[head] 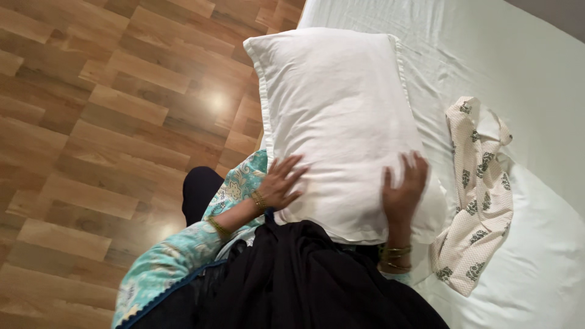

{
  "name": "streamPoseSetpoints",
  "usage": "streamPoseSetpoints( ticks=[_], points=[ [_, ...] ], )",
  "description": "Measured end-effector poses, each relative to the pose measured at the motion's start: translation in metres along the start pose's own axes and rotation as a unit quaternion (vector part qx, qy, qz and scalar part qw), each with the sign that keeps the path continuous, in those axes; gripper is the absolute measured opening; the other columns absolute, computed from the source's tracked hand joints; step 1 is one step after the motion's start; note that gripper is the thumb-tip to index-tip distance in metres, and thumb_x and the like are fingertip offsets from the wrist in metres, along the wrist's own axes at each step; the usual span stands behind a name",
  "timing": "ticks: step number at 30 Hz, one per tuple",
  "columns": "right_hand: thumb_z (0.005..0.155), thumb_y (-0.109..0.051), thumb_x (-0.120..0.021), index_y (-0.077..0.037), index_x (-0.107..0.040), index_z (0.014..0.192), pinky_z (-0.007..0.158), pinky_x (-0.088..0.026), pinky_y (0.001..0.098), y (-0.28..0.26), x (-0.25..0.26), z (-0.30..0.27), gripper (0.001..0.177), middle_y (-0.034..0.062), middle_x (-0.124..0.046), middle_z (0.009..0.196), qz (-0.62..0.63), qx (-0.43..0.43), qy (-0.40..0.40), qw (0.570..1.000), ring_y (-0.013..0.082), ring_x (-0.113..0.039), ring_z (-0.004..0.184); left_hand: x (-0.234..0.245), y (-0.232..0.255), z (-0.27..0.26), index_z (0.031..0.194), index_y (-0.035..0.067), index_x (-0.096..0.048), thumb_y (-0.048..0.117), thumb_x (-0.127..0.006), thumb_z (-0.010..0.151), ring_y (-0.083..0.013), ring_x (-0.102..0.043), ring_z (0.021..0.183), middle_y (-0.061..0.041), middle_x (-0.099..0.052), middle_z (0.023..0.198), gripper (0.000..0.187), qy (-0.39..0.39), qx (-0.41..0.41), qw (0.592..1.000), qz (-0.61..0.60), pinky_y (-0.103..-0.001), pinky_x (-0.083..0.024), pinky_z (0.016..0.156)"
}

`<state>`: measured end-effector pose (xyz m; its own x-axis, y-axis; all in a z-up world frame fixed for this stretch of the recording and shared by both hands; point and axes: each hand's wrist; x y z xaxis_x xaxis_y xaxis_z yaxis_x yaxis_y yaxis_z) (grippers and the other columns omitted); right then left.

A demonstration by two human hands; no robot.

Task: The person puts a white cover onto a white pillow by hand while sitting on the floor next to a bed.

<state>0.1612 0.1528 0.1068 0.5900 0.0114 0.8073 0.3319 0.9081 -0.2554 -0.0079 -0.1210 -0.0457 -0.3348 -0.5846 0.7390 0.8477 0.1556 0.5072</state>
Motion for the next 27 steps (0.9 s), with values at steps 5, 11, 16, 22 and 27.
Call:
streamPoseSetpoints(
  ticks=[5,11,16,22,27],
  points=[
    [0.097,-0.031,-0.069,-0.004,-0.066,0.130,0.111,-0.038,0.0506,-0.040,-0.024,0.013,0.043,0.0169,-0.062,0.137,-0.029,-0.024,-0.090,0.995,0.0339,-0.053,0.131,-0.014,0.051,0.056,0.163,0.024,-0.029,0.062,-0.040,0.102,-0.0306,-0.012,0.158,-0.011,-0.015,0.172,0.073,-0.144,-0.054,0.988,-0.011,-0.058,-0.002,0.125],
    [0.097,-0.030,-0.069,-0.007,-0.069,0.123,0.106,-0.039,0.0456,-0.038,-0.036,0.007,0.035,0.0096,-0.065,0.129,-0.046,-0.034,-0.064,0.996,0.0281,-0.058,0.123,-0.023,0.045,0.047,0.163,0.032,-0.029,0.064,-0.038,0.101,-0.0259,-0.012,0.162,-0.003,-0.015,0.175,0.071,-0.140,-0.030,0.989,-0.034,-0.056,0.000,0.130],
    [0.097,-0.027,-0.069,-0.009,-0.071,0.114,0.103,-0.042,0.0447,-0.036,-0.042,0.007,0.025,0.0057,-0.068,0.124,-0.037,-0.075,-0.058,0.995,0.0259,-0.062,0.119,-0.035,0.023,0.036,0.164,0.030,-0.026,0.064,-0.031,0.102,-0.0259,-0.003,0.161,-0.004,-0.011,0.174,0.071,-0.064,-0.027,0.997,0.019,-0.056,0.004,0.127],
    [0.100,-0.025,-0.066,-0.008,-0.072,0.109,0.102,-0.042,0.0443,-0.029,-0.045,0.000,0.020,0.0066,-0.071,0.122,-0.008,-0.084,-0.026,0.996,0.0265,-0.065,0.116,-0.042,-0.010,0.013,0.166,0.027,-0.022,0.060,-0.026,0.107,-0.0225,0.000,0.162,-0.006,-0.008,0.175,0.068,0.016,0.010,1.000,-0.001,-0.049,0.001,0.130],
    [0.103,-0.006,-0.062,-0.003,-0.069,0.116,0.093,-0.061,0.0329,-0.028,-0.028,-0.011,0.015,0.0105,-0.070,0.120,0.238,-0.148,0.088,0.956,0.0207,-0.070,0.109,-0.071,-0.049,-0.012,0.163,0.018,-0.024,0.054,-0.028,0.111,-0.0276,-0.010,0.162,-0.013,-0.009,0.176,0.063,0.002,0.168,0.982,-0.090,-0.047,-0.013,0.131]
  ],
)
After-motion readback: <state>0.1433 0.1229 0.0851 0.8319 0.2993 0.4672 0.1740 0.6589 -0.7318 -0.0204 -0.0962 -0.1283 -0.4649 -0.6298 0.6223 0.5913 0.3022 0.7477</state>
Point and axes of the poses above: each hand's wrist, its own z-axis towards the middle knuckle, its own x-axis out of the back of the hand, y = z × x
